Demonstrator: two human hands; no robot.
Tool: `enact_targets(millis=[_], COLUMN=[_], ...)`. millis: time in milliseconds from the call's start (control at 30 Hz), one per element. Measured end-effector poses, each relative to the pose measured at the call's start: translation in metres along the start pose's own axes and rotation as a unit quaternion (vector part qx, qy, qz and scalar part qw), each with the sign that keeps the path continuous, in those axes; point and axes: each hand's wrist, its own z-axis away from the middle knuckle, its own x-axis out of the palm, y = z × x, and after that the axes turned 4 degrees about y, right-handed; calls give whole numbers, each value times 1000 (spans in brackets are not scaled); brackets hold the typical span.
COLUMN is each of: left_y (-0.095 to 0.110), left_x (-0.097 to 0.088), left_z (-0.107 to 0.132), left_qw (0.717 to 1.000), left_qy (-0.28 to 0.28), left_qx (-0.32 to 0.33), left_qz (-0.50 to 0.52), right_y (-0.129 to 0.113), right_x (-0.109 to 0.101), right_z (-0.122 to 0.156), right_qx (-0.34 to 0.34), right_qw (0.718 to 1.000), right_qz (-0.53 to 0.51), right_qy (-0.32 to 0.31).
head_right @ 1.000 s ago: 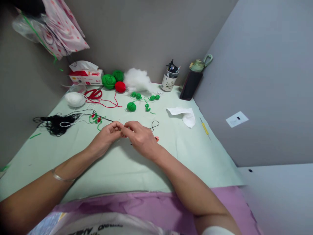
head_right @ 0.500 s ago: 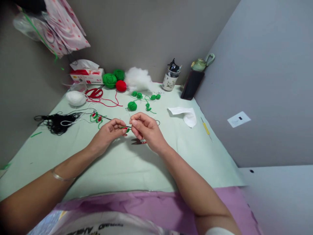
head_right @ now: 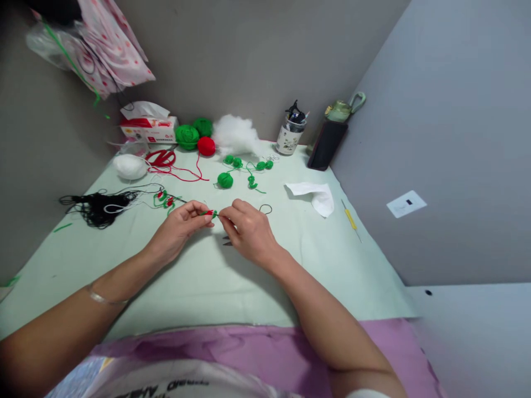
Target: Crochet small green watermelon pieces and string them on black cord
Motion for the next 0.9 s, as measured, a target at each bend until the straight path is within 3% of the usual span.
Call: enact_targets(millis=[367,533,633,767,900], left_y=[-1,-3,-6,-8,-4], left_x=[0,1,2,-3,-7], left_z=[0,3,5,5,5], left_qw=[1000,989,959,884,829], left_qy=[4,23,42,59,64], left_qx=[3,81,191,365,457], left_qz=[-19,-125,-203,-287,-317], right_y=[-1,-5,-9,-9,-5], right_x=[0,4,5,2,1], right_z=[0,2,1,-1,-2], right_qx=[17,47,93,162,145], right_qw=[998,997,993,977,972], right_qz=[28,20,-17,-115,-164], right_qy=[-54,-60,-69,-83,-80])
